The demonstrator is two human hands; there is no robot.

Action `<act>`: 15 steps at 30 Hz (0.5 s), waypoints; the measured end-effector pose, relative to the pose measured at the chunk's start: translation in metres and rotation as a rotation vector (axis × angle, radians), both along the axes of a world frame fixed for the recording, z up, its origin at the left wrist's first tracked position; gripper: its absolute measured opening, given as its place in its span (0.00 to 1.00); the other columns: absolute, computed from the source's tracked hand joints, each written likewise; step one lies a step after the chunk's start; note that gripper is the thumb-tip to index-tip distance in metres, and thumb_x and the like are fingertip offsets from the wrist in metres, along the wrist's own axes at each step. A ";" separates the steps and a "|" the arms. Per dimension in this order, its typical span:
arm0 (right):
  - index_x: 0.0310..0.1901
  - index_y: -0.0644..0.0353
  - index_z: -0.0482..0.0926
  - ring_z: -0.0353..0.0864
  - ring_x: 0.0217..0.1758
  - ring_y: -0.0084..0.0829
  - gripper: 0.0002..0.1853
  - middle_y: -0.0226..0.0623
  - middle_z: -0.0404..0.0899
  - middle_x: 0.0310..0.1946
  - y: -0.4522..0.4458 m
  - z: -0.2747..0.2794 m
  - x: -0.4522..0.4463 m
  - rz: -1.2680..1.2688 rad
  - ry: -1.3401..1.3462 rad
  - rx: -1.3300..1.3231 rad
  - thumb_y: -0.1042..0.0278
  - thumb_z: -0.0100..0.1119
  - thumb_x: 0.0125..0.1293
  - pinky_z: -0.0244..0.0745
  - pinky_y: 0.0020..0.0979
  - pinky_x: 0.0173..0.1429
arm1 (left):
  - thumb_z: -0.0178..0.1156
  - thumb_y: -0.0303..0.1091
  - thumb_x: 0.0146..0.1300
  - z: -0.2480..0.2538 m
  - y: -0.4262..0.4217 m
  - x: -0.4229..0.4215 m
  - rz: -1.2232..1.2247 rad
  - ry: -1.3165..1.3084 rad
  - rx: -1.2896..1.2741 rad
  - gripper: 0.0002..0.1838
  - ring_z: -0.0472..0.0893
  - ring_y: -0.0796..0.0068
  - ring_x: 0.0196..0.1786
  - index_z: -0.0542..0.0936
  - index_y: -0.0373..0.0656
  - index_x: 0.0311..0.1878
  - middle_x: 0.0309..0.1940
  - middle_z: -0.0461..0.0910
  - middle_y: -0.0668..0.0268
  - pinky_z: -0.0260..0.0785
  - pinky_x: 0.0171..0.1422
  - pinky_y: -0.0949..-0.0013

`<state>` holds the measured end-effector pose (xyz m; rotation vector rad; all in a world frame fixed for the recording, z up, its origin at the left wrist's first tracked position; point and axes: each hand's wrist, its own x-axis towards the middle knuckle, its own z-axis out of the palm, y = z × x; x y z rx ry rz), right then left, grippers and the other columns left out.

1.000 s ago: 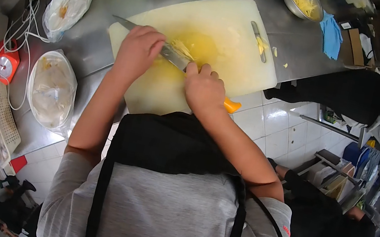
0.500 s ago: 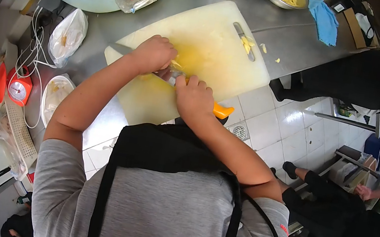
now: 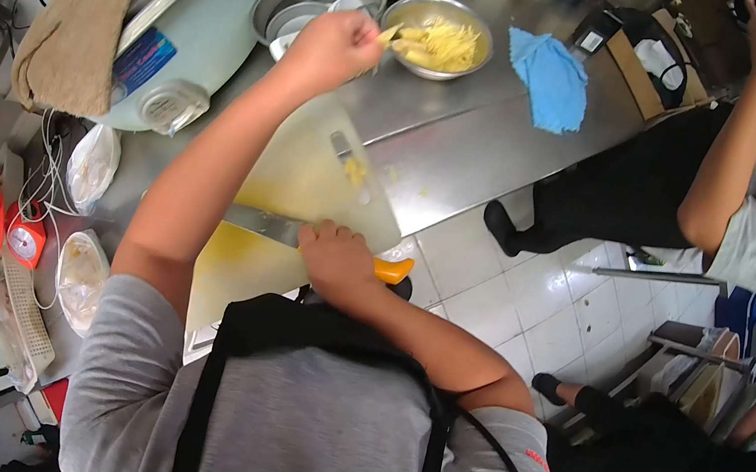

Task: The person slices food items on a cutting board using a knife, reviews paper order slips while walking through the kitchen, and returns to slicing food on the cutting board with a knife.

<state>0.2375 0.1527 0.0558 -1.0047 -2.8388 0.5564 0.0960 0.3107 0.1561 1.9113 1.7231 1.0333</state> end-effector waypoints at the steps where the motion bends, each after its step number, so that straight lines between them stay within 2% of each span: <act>1: 0.37 0.59 0.71 0.77 0.34 0.41 0.09 0.43 0.73 0.32 0.007 -0.001 0.006 0.003 0.006 -0.021 0.66 0.49 0.56 0.72 0.41 0.36 | 0.57 0.35 0.52 0.002 0.028 0.009 0.040 0.069 -0.017 0.10 0.76 0.64 0.25 0.77 0.37 0.29 0.23 0.78 0.58 0.68 0.33 0.65; 4: 0.39 0.59 0.71 0.77 0.35 0.42 0.10 0.44 0.72 0.34 0.025 0.002 0.019 0.025 -0.002 -0.085 0.65 0.48 0.58 0.71 0.42 0.38 | 0.55 0.38 0.56 -0.028 0.110 0.030 0.117 0.380 -0.100 0.12 0.79 0.58 0.33 0.81 0.40 0.35 0.30 0.80 0.54 0.70 0.40 0.61; 8: 0.39 0.60 0.70 0.77 0.36 0.44 0.09 0.46 0.73 0.35 0.040 0.003 0.033 0.062 0.024 -0.150 0.68 0.47 0.58 0.72 0.42 0.39 | 0.54 0.40 0.59 -0.035 0.134 0.049 0.115 0.278 -0.196 0.14 0.80 0.57 0.39 0.81 0.43 0.41 0.34 0.80 0.53 0.70 0.46 0.62; 12: 0.38 0.62 0.70 0.78 0.37 0.46 0.08 0.49 0.73 0.35 0.048 0.008 0.033 0.103 -0.013 -0.222 0.70 0.46 0.57 0.73 0.44 0.41 | 0.55 0.38 0.60 0.012 0.082 0.033 0.022 0.106 -0.022 0.14 0.80 0.66 0.39 0.80 0.40 0.44 0.36 0.81 0.57 0.69 0.46 0.67; 15: 0.38 0.66 0.69 0.77 0.38 0.52 0.11 0.55 0.74 0.36 0.051 0.009 0.028 0.076 0.067 -0.420 0.68 0.43 0.60 0.72 0.46 0.44 | 0.54 0.35 0.61 0.049 0.001 -0.007 -0.004 0.036 0.059 0.13 0.78 0.75 0.38 0.79 0.39 0.44 0.36 0.81 0.63 0.69 0.45 0.72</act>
